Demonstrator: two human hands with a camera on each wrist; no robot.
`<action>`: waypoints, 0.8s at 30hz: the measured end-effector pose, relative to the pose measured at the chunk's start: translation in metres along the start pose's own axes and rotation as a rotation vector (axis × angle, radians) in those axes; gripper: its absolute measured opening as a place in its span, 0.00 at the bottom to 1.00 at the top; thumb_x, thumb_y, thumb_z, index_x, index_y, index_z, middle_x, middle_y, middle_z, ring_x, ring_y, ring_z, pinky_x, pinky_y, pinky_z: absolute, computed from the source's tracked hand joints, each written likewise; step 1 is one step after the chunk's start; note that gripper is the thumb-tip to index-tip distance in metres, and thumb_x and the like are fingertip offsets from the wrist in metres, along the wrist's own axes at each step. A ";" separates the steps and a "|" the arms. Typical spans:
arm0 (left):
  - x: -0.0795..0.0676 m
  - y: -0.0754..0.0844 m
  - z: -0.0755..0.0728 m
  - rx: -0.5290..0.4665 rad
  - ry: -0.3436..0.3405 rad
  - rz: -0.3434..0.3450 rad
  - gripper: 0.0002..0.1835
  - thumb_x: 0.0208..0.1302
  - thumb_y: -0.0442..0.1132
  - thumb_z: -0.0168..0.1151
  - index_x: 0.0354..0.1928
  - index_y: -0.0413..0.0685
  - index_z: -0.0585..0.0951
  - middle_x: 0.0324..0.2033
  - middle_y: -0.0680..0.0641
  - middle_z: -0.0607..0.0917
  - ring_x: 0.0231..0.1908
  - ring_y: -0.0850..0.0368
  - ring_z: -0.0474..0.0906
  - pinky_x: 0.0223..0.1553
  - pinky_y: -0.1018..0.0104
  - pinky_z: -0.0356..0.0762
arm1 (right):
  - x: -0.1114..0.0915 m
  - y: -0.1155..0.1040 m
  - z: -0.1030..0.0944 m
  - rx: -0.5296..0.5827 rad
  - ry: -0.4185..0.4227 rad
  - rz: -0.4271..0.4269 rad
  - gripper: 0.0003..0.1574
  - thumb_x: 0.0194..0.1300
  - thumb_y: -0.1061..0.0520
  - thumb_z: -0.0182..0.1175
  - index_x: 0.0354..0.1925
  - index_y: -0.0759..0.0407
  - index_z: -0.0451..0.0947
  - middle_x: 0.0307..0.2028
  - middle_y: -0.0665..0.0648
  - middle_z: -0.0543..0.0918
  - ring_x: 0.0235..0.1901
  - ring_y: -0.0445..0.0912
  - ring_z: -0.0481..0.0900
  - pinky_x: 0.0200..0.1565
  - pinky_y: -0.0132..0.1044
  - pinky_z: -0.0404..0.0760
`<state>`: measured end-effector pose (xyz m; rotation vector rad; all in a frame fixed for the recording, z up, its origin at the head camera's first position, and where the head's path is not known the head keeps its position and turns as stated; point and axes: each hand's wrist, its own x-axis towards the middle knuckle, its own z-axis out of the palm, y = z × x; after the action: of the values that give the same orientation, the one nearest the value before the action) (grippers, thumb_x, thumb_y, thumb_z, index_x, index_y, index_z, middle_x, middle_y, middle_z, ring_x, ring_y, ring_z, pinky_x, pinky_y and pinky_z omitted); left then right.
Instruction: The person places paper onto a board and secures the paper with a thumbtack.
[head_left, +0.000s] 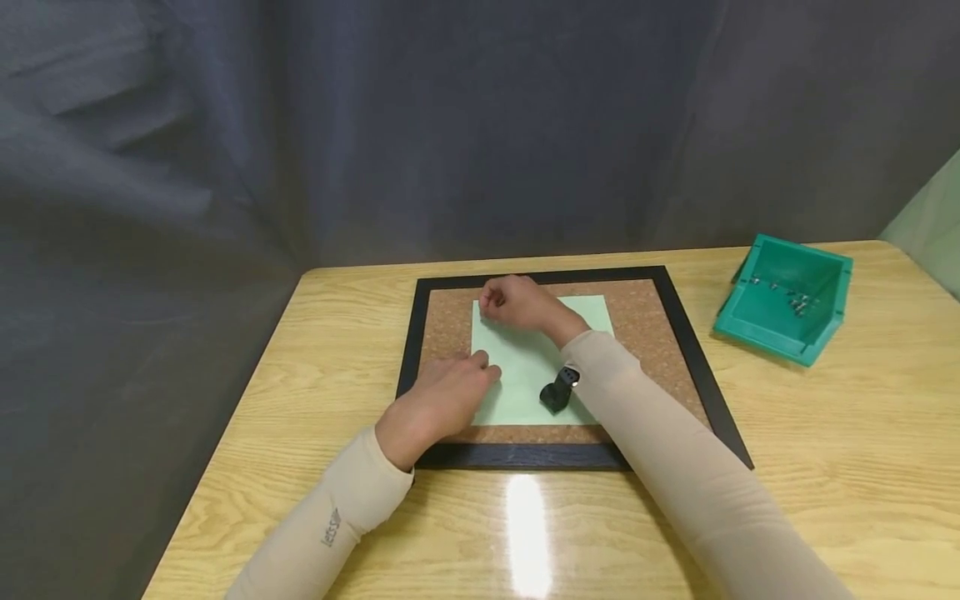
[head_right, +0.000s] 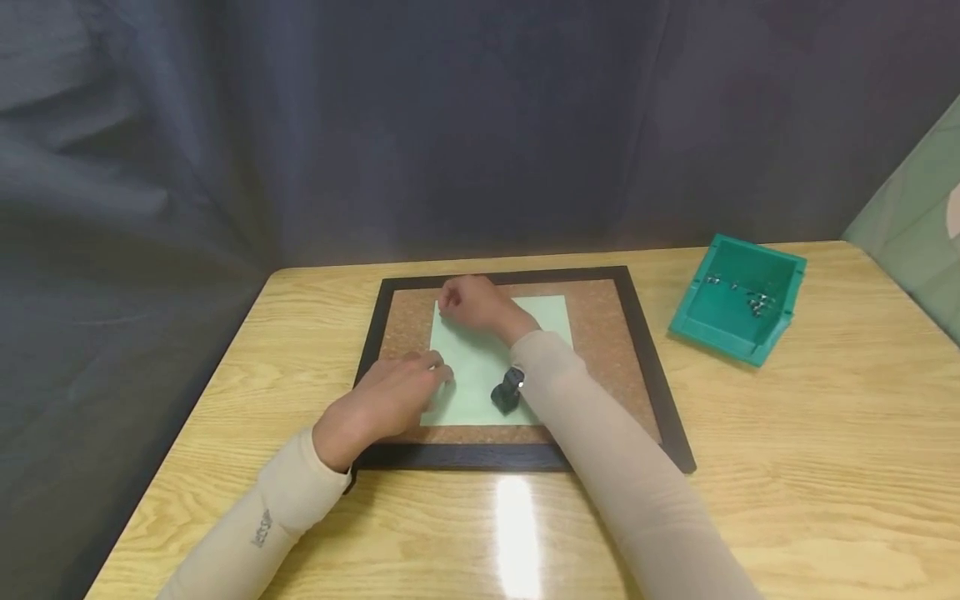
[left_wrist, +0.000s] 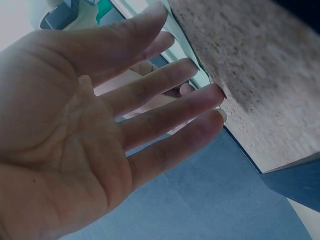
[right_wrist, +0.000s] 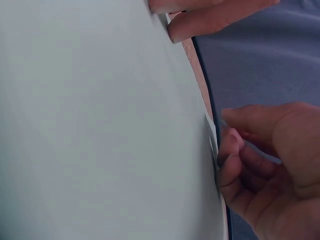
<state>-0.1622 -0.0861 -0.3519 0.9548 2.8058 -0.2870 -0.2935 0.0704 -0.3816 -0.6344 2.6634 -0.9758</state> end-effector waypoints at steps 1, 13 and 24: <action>0.000 0.000 0.000 0.000 0.004 0.001 0.19 0.61 0.37 0.70 0.55 0.54 0.81 0.43 0.50 0.80 0.35 0.54 0.76 0.28 0.61 0.76 | 0.001 0.001 0.000 -0.011 -0.001 0.001 0.07 0.71 0.58 0.55 0.38 0.50 0.81 0.38 0.51 0.85 0.34 0.46 0.75 0.40 0.38 0.72; -0.001 -0.002 -0.001 0.001 0.010 -0.002 0.18 0.62 0.36 0.69 0.55 0.54 0.81 0.43 0.50 0.80 0.35 0.54 0.76 0.28 0.61 0.76 | 0.008 -0.003 -0.001 -0.086 -0.030 0.067 0.06 0.71 0.53 0.61 0.36 0.50 0.83 0.35 0.51 0.83 0.34 0.46 0.74 0.43 0.39 0.70; 0.001 -0.002 -0.003 -0.002 -0.006 -0.009 0.19 0.63 0.36 0.69 0.56 0.53 0.81 0.45 0.49 0.80 0.36 0.54 0.77 0.29 0.60 0.78 | 0.006 0.000 -0.008 0.082 -0.029 0.087 0.06 0.72 0.54 0.60 0.40 0.54 0.81 0.36 0.55 0.85 0.32 0.45 0.83 0.36 0.36 0.82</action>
<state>-0.1646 -0.0866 -0.3494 0.9390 2.8051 -0.2884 -0.3016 0.0721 -0.3755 -0.5064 2.5875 -1.0377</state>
